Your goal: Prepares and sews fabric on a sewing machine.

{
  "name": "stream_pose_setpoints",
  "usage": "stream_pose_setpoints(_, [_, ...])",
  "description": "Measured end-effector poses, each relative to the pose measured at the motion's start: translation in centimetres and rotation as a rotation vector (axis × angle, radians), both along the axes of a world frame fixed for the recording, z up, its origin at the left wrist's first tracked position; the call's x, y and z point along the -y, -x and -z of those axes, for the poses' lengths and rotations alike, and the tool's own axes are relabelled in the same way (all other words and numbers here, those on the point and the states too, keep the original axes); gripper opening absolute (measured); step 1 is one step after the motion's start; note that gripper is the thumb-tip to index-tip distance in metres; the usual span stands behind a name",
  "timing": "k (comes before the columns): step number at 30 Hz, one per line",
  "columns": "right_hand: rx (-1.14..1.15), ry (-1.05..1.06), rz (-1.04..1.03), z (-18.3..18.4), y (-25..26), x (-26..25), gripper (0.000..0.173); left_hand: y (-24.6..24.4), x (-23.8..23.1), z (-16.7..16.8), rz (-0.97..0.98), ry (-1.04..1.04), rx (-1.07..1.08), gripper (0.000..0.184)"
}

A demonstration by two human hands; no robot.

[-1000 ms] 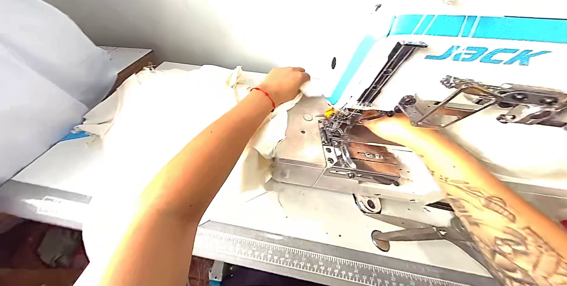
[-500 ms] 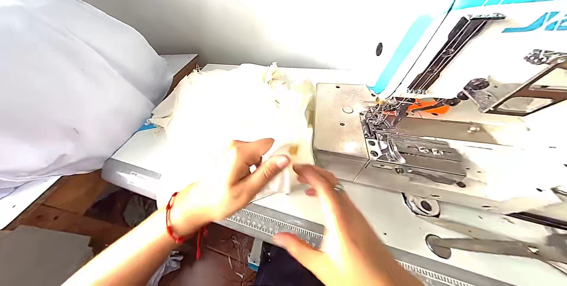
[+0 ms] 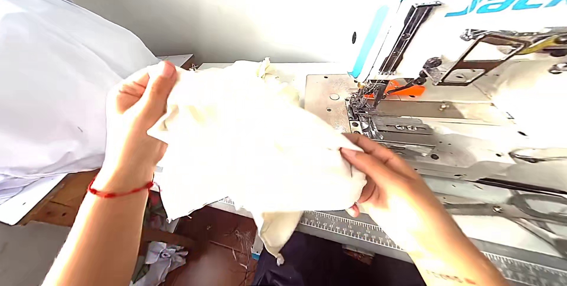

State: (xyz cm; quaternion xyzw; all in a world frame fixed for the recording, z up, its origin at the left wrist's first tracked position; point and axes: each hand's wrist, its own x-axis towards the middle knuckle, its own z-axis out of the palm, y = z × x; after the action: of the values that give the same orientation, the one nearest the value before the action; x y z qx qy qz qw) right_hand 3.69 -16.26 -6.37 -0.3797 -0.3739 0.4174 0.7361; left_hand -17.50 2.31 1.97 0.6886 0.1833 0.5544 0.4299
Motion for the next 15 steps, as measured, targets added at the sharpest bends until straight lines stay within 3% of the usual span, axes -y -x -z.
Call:
stream_pose_setpoints(1, [-0.084,-0.111,-0.099,-0.6,0.2,0.1,0.023,-0.3,-0.6,0.1,-0.020,0.080,0.021,0.037])
stream_pose_setpoints(3, [0.033,-0.269,-0.180,-0.5,0.7,-0.4,0.048,-1.5,0.1,0.2,-0.006,0.247,0.093,0.039])
stream_pose_setpoints(6, [0.463,-0.166,0.194,4.2,4.5,-1.6,0.067,-3.7,3.3,0.1,0.159,0.287,0.193,0.044])
stream_pose_setpoints(8, [0.653,0.002,0.263,7.4,8.0,-2.0,0.075,-4.9,5.0,0.3,0.342,0.263,0.240,0.047])
stream_pose_setpoints(11, [0.619,0.196,0.129,8.7,10.4,-3.4,0.048,-6.1,5.8,0.8,0.479,0.176,0.209,0.039])
stream_pose_setpoints(15, [0.356,0.107,0.146,7.4,8.8,-3.6,0.025,-6.4,4.1,1.8,0.408,0.011,0.137,0.025])
